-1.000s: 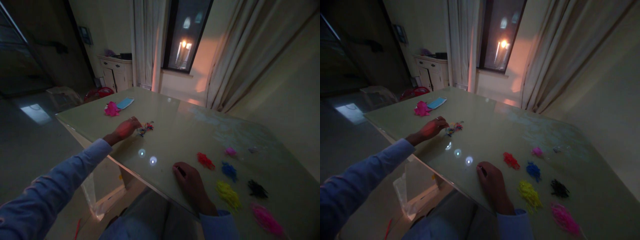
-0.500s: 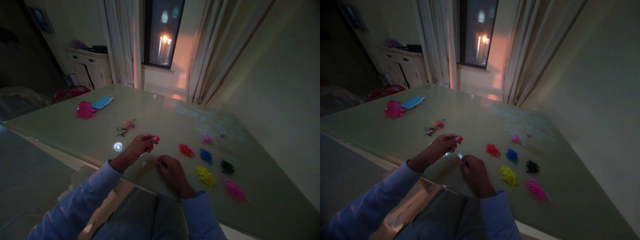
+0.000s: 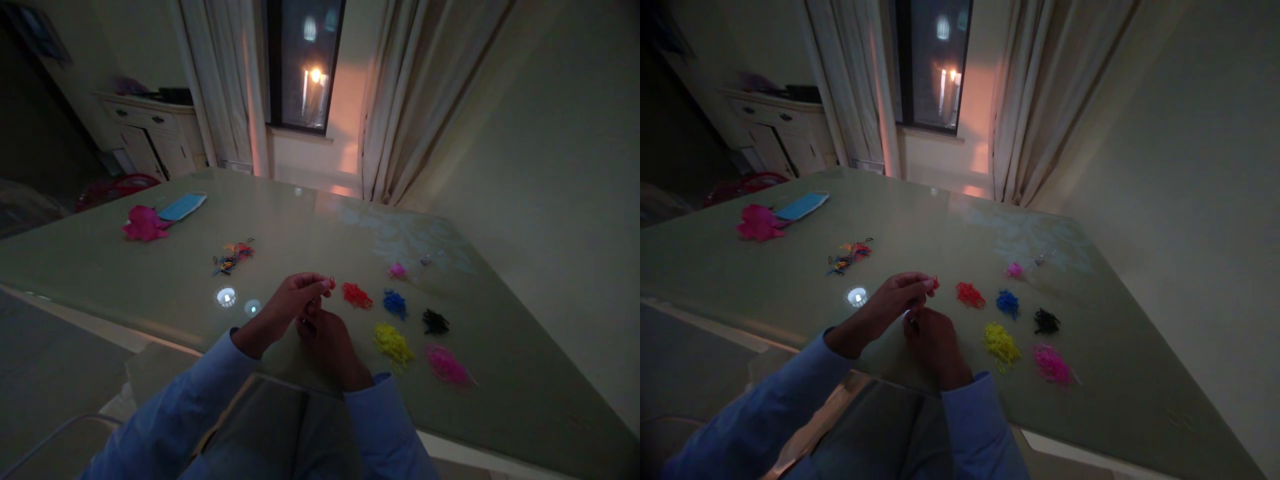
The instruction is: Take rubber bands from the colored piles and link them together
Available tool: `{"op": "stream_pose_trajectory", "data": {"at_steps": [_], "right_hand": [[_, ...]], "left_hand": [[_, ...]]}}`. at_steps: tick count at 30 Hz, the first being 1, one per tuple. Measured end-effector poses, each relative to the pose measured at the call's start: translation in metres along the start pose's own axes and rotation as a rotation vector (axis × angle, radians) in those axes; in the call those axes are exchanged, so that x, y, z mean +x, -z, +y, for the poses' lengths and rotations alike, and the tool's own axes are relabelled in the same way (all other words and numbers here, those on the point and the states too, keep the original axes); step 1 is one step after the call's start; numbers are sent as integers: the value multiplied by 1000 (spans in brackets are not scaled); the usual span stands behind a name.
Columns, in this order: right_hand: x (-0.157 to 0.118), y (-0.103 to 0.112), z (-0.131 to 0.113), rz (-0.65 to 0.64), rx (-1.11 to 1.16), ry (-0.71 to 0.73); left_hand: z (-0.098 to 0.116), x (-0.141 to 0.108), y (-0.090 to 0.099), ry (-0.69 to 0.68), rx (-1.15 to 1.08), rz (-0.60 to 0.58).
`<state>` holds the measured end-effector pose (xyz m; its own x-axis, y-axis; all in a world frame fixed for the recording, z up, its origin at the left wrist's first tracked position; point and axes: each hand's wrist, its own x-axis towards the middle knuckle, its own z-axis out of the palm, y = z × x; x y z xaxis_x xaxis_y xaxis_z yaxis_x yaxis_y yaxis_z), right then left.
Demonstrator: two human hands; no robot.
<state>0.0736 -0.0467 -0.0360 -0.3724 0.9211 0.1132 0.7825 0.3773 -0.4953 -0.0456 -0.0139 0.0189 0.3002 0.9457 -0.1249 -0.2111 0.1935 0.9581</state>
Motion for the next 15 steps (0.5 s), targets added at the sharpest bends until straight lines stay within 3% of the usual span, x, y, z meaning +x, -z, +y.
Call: {"op": "stream_pose_trajectory", "data": {"at_steps": [15], "right_hand": [[0, 2, -2, -20, -6, 11]], "left_hand": [[1, 5, 0, 0, -5, -6]]}}
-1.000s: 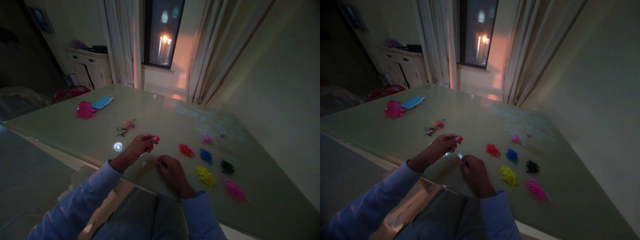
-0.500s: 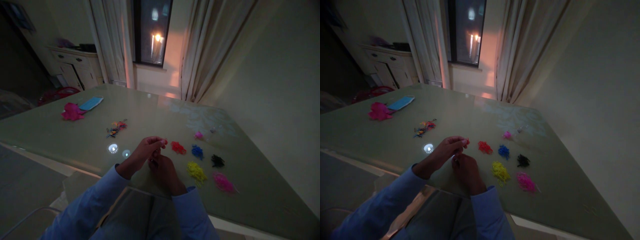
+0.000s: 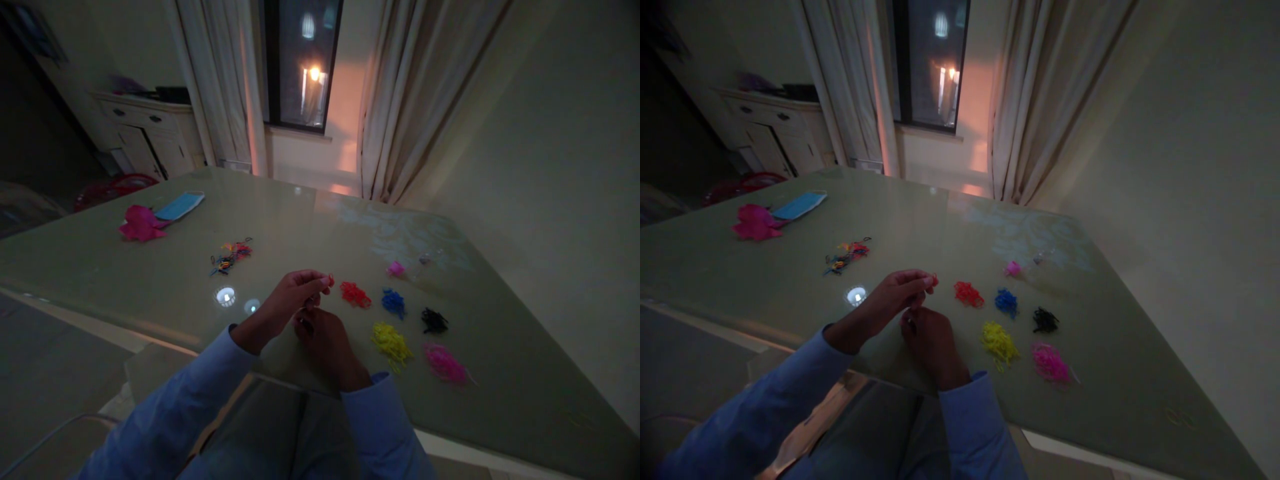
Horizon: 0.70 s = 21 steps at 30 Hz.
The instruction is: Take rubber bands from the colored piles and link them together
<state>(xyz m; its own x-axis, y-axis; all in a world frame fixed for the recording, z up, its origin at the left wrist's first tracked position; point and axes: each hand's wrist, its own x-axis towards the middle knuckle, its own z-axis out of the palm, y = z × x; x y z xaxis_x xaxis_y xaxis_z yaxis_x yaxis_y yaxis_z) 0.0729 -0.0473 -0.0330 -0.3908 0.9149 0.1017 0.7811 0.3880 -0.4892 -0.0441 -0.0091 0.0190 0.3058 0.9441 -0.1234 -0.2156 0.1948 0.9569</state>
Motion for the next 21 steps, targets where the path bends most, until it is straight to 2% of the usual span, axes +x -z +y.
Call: {"op": "stream_pose_trajectory", "data": {"at_steps": [6, 11, 16, 21], "right_hand": [[-1, 0, 0, 15, 51, -8], [-2, -1, 1, 31, 82, -7], [-2, -1, 2, 31, 59, -14], [-1, -2, 2, 36, 72, -5]], "left_hand": [[-8, 8, 10, -34, 61, 16], [-13, 28, 15, -134, 353, 37], [-17, 57, 11, -381, 758, -35], [-24, 79, 0, -482, 991, -183]]}}
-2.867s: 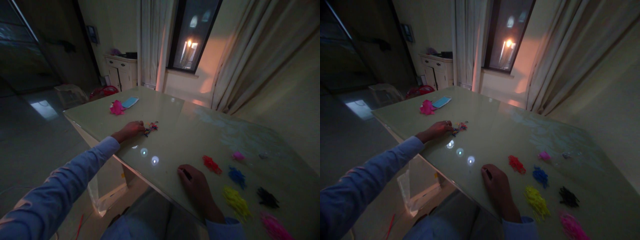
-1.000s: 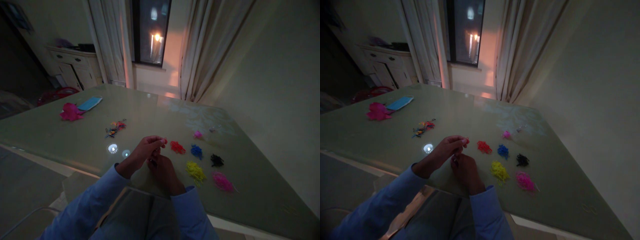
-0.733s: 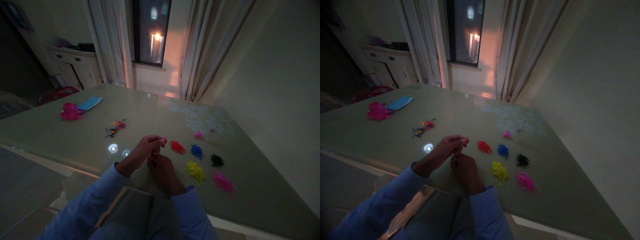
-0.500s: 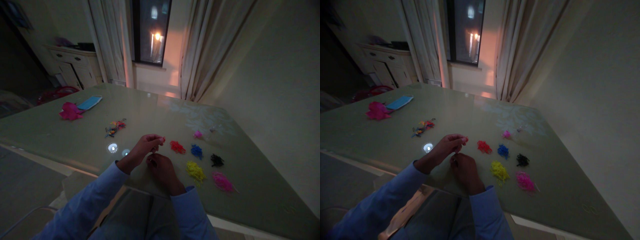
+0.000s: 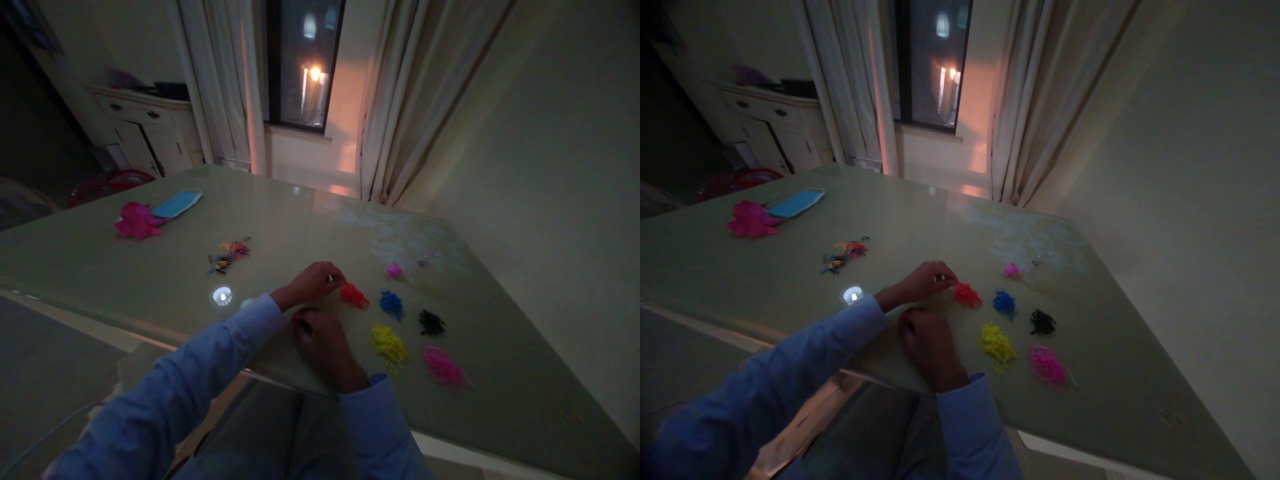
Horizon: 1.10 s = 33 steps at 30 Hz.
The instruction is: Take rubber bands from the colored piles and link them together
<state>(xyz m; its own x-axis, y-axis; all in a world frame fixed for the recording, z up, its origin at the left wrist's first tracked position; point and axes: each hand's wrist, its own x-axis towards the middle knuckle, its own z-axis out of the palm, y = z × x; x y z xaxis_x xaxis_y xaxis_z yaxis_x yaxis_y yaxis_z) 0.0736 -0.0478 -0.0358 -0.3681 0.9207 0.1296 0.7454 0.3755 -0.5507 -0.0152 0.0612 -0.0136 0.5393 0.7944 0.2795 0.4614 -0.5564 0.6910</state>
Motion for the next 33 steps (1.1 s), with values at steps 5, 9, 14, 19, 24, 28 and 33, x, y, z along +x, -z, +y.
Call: {"op": "stream_pose_trajectory", "data": {"at_steps": [5, 9, 14, 19, 24, 28, 33], "right_hand": [[0, 0, 0, -10, -3, 1], [0, 0, 1, -1, -11, 4], [0, -1, 2, 7, 10, 13], [0, 0, 1, 2, 39, 8], [-1, 2, 1, 24, 85, 13], [-2, 2, 2, 48, 106, 30], [-2, 3, 3, 39, 132, 30]], "left_hand": [[2, 9, -11, -98, 76, -118], [2, 9, -15, -120, 112, -168], [-1, 6, -15, -126, 63, -128], [-4, -3, -5, -78, 31, -69], [-15, -26, 16, -7, -5, -17], [-31, -50, 32, 67, -2, 42], [-49, -66, 35, 109, -50, 186]]}}
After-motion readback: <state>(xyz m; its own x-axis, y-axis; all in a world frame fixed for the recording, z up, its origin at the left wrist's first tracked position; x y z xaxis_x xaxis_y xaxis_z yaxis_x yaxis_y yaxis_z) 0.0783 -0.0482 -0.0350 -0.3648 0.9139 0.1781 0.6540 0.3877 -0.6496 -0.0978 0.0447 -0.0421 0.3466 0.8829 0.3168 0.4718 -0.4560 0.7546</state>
